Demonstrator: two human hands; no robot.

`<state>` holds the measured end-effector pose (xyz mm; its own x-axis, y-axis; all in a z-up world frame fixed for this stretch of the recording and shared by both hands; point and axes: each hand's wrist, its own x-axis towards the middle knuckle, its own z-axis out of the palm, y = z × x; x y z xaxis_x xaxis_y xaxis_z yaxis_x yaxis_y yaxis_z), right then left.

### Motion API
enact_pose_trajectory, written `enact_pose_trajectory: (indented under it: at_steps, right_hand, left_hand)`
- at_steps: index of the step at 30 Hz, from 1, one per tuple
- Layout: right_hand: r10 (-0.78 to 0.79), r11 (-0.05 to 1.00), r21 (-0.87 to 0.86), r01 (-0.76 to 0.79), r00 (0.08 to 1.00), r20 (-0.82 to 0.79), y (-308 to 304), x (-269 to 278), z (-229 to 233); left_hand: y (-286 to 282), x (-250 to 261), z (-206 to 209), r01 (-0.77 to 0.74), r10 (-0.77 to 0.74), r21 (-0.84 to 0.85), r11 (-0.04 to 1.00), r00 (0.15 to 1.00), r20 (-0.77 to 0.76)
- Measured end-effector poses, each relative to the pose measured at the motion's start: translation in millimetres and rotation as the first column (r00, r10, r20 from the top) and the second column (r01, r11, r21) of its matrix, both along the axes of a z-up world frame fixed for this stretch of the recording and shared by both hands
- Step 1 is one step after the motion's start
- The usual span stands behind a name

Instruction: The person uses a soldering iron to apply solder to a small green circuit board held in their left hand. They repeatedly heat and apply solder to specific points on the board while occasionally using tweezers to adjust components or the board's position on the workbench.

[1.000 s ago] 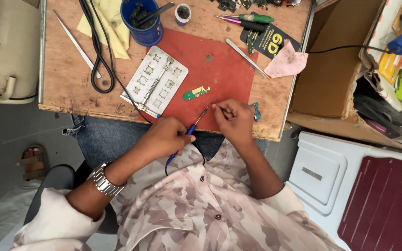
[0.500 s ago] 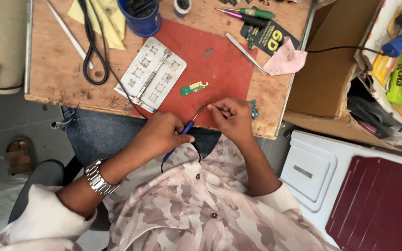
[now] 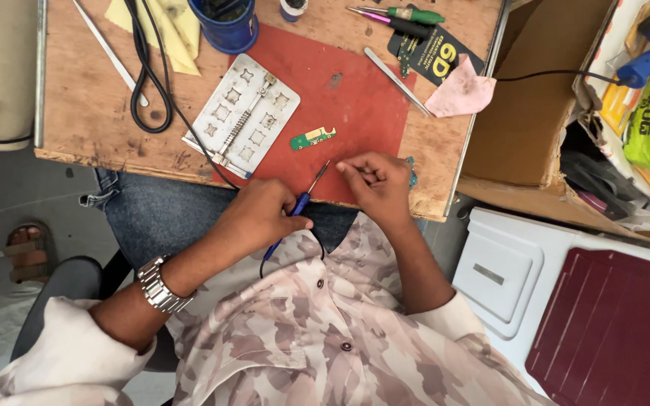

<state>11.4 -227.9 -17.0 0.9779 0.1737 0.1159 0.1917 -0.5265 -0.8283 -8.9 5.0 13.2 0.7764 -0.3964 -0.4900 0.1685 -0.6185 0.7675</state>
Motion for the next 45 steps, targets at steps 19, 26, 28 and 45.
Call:
enact_pose_trajectory:
  at_steps: [19,26,28,45]
  right_hand:
    - [0.014,1.000,-0.017,-0.014,1.000,0.004,5.7,-1.1,1.4]
    - [-0.039,0.999,-0.028,0.040,0.999,0.025,5.1,-2.8,-1.1]
    - [-0.006,0.999,0.031,0.008,0.998,-0.057,2.4,-1.0,-0.6]
    - [-0.035,0.999,0.012,0.035,0.999,-0.039,-1.0,0.9,0.6]
  left_hand:
    - [-0.1,2.9,-8.2,-0.014,0.011,-0.035,0.999,0.995,-0.095]
    - [0.1,1.0,-7.5,-0.052,0.047,-0.048,0.998,0.995,-0.083]
    - [-0.7,1.9,-6.1,-0.075,0.070,-0.050,0.996,0.993,-0.098]
    - [-3.8,-5.8,-8.8,-0.084,0.085,-0.063,0.994,0.996,0.010]
